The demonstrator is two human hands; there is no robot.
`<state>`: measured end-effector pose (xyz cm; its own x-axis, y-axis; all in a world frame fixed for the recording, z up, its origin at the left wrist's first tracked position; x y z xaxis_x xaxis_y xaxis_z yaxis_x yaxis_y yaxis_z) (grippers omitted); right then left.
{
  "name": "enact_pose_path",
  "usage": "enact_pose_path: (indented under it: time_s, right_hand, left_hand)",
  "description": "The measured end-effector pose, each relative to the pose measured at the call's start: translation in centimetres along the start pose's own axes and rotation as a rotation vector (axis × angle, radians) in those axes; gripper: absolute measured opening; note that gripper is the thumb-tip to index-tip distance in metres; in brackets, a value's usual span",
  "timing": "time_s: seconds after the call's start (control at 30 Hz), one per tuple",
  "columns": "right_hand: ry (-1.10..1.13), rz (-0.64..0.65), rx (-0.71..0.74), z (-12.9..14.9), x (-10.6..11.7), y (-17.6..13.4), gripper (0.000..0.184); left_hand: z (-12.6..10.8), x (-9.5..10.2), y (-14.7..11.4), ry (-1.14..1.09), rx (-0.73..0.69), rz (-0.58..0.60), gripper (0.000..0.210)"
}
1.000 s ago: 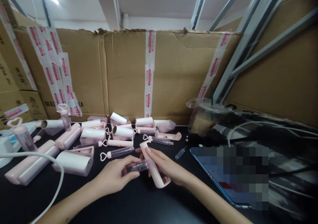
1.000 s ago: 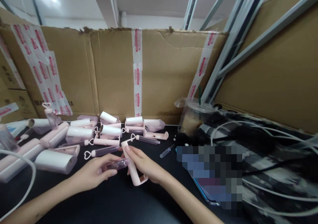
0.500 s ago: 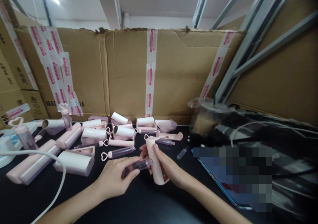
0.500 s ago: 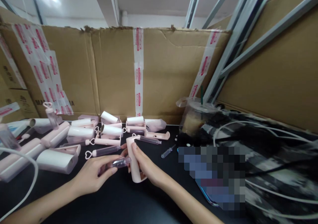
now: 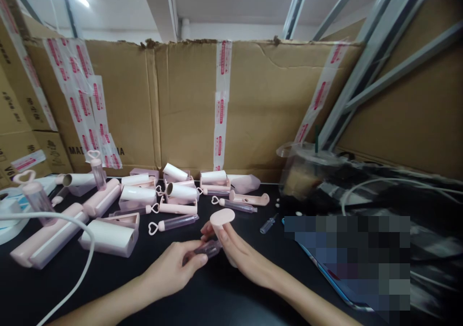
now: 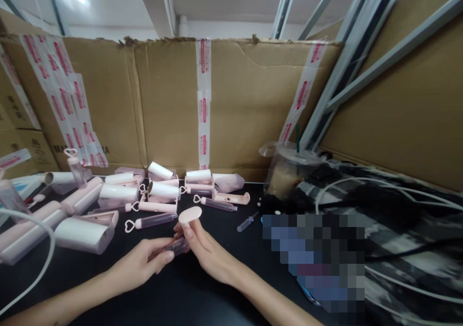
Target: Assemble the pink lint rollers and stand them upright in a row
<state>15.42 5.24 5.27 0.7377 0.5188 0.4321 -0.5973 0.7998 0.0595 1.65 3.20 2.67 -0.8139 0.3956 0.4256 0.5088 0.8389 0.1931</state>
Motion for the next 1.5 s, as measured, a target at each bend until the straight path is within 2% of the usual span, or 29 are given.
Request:
enact_pose_path:
  time_s: [0.17, 0.3, 0.43, 0.5, 0.6, 0.7, 0.8, 0.9, 0.97, 1.03, 1.1, 1.17, 1.23, 1.33, 1.4, 1.5]
  right_hand:
    - [-0.006, 0.049, 0.056, 0.5, 0.2, -0.4, 0.038]
    - [0.007, 0.064, 0.084, 1.0, 0.3, -0.9, 0.041]
    - [0.015, 0.116, 0.09, 1.0, -0.3, -1.1, 0.047]
    - [0.024, 0.118, 0.073, 0.7, -0.5, -1.1, 0.048]
    - [0.018, 0.081, 0.051, 0.5, -0.5, -1.0, 0.048]
    - [-0.026, 0.027, 0.04, 0.7, -0.6, -0.6, 0.047]
    - [-0.085, -0.005, 0.019, 1.4, -0.7, -0.4, 0.045]
    - [-0.187, -0.04, 0.119, 3.2, 0.1, -0.2, 0.053]
    - [-0.23, -0.09, 0.211, 4.3, 2.1, 0.2, 0.056]
    - [-0.334, -0.191, 0.212, 4.5, 5.7, 1.3, 0.05]
    - [-0.738, -0.31, 0.023, 3.3, 10.4, 3.2, 0.038]
    - [-0.861, -0.331, -0.08, 1.7, 15.1, 5.2, 0.03]
    - [-0.95, -0.291, -0.178, -0.5, 18.6, 7.0, 0.025]
    - [-1.053, -0.182, -0.308, -4.0, 21.1, 9.0, 0.026]
    - [-1.111, -0.139, -0.356, -5.8, 21.5, 9.9, 0.029]
    - [-1.194, -0.146, -0.384, -7.6, 21.8, 10.8, 0.032]
  left_hand:
    - [0.6, -1.1, -0.3, -0.42, 0.258, 0.192, 0.043]
    - [0.7, -1.7, -0.8, -0.701, 0.396, 0.207, 0.038]
    - [0.6, -2.7, -1.3, -0.9, 0.486, 0.334, 0.04]
    - [0.8, -2.8, -1.2, -0.894, 0.494, 0.321, 0.042]
    - [1.4, -2.8, -0.9, -0.751, 0.472, 0.205, 0.047]
    - [1.7, -3.3, -0.4, -0.654, 0.373, 0.132, 0.052]
    - [2.0, -3.6, 0.1, -0.651, 0.261, 0.081, 0.06]
    - [2.1, -3.2, 0.4, -0.659, 0.218, 0.094, 0.059]
    - [1.8, -2.5, 0.6, -0.651, 0.19, 0.1, 0.052]
    - [1.3, -1.5, 0.8, -0.638, 0.147, 0.064, 0.046]
    - [1.0, -0.7, 1.0, -0.626, 0.113, 0.019, 0.042]
    - [1.0, -0.3, 1.0, -0.604, 0.09, -0.009, 0.039]
    - [1.3, -0.4, 1.0, -0.58, 0.074, 0.002, 0.039]
    - [1.8, -1.0, 1.1, -0.569, 0.068, 0.048, 0.04]
    - [1.9, -1.4, 1.0, -0.561, 0.068, 0.085, 0.042]
    - [1.7, -1.7, 0.9, -0.533, 0.056, 0.119, 0.043]
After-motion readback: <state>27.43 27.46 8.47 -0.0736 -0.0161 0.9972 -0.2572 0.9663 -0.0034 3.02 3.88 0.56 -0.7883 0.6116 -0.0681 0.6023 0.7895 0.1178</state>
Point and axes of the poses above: each hand's wrist, its own y-axis towards the middle knuckle, its own x-axis out of the back of the hand, z = x × y, the point moved 5 cm from there along y, towards the middle knuckle, and after that the axes turned 7 degrees about -x, right-handed, at the moved point
